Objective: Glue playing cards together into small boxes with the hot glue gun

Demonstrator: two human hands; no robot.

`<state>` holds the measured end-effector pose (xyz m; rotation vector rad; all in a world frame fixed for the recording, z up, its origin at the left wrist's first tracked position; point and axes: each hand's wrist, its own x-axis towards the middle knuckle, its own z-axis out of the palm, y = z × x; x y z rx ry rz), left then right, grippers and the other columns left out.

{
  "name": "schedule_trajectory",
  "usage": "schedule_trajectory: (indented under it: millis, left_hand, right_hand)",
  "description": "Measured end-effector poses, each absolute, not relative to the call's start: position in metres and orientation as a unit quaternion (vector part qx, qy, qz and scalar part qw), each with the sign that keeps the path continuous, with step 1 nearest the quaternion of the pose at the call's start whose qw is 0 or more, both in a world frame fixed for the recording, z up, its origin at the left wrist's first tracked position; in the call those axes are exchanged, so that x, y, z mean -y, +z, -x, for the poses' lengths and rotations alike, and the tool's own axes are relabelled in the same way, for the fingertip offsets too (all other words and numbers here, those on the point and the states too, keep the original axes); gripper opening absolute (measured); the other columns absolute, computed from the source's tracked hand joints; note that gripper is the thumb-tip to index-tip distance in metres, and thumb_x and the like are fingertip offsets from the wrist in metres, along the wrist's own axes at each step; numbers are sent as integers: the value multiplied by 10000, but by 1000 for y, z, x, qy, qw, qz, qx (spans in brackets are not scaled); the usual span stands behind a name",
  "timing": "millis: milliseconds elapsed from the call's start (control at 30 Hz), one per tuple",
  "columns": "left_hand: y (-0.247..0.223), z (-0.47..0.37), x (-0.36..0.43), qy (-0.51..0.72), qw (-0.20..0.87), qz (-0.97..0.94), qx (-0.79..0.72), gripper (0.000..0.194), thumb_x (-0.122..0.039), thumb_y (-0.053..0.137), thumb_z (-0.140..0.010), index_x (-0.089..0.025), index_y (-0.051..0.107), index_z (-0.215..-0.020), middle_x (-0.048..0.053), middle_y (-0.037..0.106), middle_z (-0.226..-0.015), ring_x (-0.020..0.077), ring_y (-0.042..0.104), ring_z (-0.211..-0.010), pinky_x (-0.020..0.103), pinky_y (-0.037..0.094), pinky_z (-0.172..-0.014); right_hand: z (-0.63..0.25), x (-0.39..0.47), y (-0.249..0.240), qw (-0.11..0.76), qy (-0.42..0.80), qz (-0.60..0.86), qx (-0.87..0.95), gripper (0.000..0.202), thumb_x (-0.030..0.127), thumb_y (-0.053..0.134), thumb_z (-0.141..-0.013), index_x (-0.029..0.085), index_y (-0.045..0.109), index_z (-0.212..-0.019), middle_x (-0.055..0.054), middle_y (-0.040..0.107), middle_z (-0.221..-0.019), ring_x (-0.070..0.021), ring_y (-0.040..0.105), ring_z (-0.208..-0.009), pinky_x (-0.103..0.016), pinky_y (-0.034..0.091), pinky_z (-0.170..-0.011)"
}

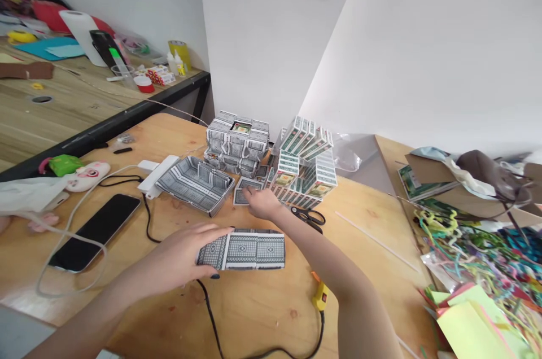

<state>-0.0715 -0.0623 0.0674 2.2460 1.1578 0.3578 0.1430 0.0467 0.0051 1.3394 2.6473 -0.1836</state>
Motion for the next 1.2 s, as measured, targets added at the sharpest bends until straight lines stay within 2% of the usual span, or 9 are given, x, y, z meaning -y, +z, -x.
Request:
schedule_trajectory:
  millis: [200,367,500,567,667,767,900,1067,1200]
  left_hand:
    - [68,72,62,128,292,-843,-434,606,-264,684,-643,-289,499,-1220,37,573,-1209,252,516,-1111,393,406,-932]
    - [70,73,62,120,284,-844,-438,622,-268,675,-629,-284,492,-1224,41,555,-1233,266,518,-1108,400,415,-917]
    - [67,70,63,160,275,-843,-433,583,-223,649,-615,-275,510,-1179,33,592,-1168,243,566,-1027,355,439,-875]
    - [65,66,62,193,264,-835,-443,583,-200,630,-619,-261,489,-1181,36,600,-1143,236,572,-1008,347,446,-862]
    - [61,53,56,249,228,-825,-453,554,-190,613,-637,-230,466,-1170,58,592,-1121,245,552,-1024,378,436,-879]
    - [51,37,49,294,186,-834,-428,461,-189,616,-642,-202,500,-1088,70,586,-1077,256,515,-1053,419,401,-931]
    - [33,24,50,300,149,-854,-397,407,-170,576,-688,-184,502,-1088,84,588,-1039,258,501,-1036,432,409,-914]
    - [9,24,59,284,97,-887,-351,359,-161,514,-749,-181,531,-1107,100,609,-1047,264,515,-997,454,413,-892]
    - [-11,27,57,290,66,-899,-321,318,-139,479,-763,-191,576,-1062,93,635,-1025,256,524,-1001,480,388,-934]
  right_hand:
    - [-174,-36,26,1,-132,-476,-869,507,297,501,-745,148,493,-1230,-86,672,-974,-203,628,-817,-278,463,-707]
    - [-219,1,48,-289,-426,-482,-709,322,312,443,-754,197,669,-952,-35,683,-935,-193,602,-813,-287,457,-677]
    - [-243,45,50,-396,-513,-517,-559,371,433,406,-762,195,676,-855,-37,654,-690,-112,430,-440,-234,311,-405]
    - [-245,63,49,-471,-510,-497,-521,431,508,395,-751,185,674,-814,-63,639,-693,-114,401,-431,-249,290,-392]
    - [-235,78,48,-574,-445,-477,-496,471,577,396,-721,199,669,-791,-90,625,-770,-179,504,-580,-312,400,-502]
    - [-215,76,48,-610,-422,-452,-495,420,557,495,-686,219,664,-870,-64,590,-784,-184,516,-642,-329,434,-565]
    - [-186,63,43,-570,-465,-493,-464,397,395,648,-665,221,608,-1019,13,522,-648,-101,417,-503,-233,356,-449]
    - [-173,57,33,-594,-470,-529,-383,275,381,655,-685,196,618,-885,30,533,-630,-63,390,-465,-194,319,-424]
    - [-181,61,41,-593,-450,-531,-405,451,371,679,-662,199,598,-1071,22,576,-652,-81,437,-500,-214,379,-477]
